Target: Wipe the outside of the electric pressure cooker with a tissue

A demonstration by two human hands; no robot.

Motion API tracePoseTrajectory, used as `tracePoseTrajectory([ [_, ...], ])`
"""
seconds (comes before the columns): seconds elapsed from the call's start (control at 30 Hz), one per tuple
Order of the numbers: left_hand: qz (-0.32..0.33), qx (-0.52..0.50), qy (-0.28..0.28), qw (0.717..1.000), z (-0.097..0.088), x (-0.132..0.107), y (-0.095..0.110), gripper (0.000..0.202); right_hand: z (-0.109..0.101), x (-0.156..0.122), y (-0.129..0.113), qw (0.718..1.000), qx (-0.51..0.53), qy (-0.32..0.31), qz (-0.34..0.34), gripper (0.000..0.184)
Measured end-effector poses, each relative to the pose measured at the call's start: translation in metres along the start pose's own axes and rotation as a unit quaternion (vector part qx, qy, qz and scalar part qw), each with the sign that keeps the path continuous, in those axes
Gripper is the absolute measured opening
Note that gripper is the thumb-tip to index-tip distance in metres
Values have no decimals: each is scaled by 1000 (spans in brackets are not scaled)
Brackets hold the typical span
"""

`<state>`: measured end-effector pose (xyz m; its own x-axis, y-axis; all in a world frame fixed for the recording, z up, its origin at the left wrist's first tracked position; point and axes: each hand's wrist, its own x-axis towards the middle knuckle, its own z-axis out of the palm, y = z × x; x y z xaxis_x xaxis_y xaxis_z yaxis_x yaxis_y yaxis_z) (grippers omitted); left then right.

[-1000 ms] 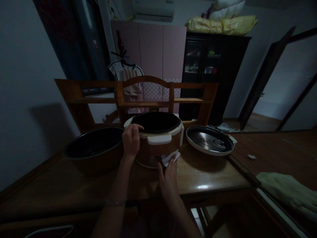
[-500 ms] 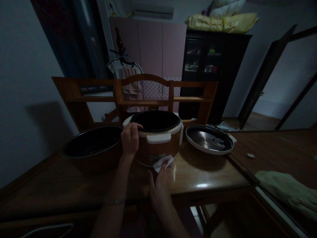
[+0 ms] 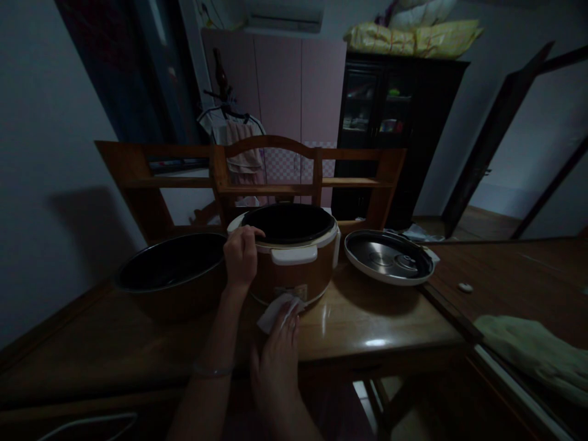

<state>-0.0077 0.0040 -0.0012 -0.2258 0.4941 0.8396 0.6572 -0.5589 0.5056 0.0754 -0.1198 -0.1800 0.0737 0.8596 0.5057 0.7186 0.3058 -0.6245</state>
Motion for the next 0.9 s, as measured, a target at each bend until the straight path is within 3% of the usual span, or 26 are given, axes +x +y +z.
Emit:
tracePoseTrajectory([
  [0.17, -2, -4, -2, 1000, 0, 0, 0, 46, 4, -2, -12, 999, 33, -23, -8, 97],
  [0.33, -2, -1, -4, 1000, 0, 1, 0, 47, -4, 3, -23, 988, 124, -72, -61, 87],
  [0.5, 3, -4, -10, 1000, -1, 2, 0, 47, -28, 3, -26, 973, 209, -98, -12, 80],
  [0.6, -1, -3, -9, 1000, -1, 1, 0, 47, -53, 10, -20, 968, 237, -72, 50, 80],
  [0.73, -3, -1, -4, 1000, 0, 1, -1, 47, -85, 38, -6, 963, 246, 46, 101, 83],
  [0.8, 1, -1, -6, 1000, 0, 1, -1, 47, -93, 55, 2, 963, 237, 82, 99, 83],
  [0.9, 2, -3, -7, 1000, 0, 1, 0, 47, -90, 74, 12, 970, 217, 81, 78, 83],
])
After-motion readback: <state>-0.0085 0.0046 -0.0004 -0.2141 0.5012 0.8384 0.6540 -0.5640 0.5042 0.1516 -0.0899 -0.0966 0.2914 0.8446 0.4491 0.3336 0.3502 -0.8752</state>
